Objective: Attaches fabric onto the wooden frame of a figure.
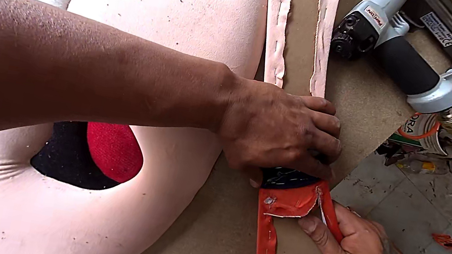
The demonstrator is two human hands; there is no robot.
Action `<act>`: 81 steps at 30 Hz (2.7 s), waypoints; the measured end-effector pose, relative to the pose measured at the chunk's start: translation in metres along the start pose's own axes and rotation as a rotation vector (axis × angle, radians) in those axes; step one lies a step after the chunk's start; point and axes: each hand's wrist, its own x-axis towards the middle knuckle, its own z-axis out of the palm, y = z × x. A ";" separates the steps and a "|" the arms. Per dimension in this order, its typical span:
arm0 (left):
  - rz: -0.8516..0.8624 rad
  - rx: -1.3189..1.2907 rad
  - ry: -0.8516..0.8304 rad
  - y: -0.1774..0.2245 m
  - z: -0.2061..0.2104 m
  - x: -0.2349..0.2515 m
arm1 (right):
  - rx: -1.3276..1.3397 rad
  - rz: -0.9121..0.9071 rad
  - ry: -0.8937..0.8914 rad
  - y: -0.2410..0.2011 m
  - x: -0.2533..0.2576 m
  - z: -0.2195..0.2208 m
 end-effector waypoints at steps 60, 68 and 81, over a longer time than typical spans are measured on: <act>0.146 0.013 -0.035 -0.014 -0.002 0.019 | 0.021 0.226 -0.057 -0.030 -0.001 -0.003; 0.206 -0.057 0.043 -0.015 0.001 0.015 | -0.018 0.203 -0.011 -0.026 -0.003 0.001; 0.231 -0.048 0.073 -0.015 0.000 0.017 | -0.002 0.194 0.012 -0.025 -0.005 0.003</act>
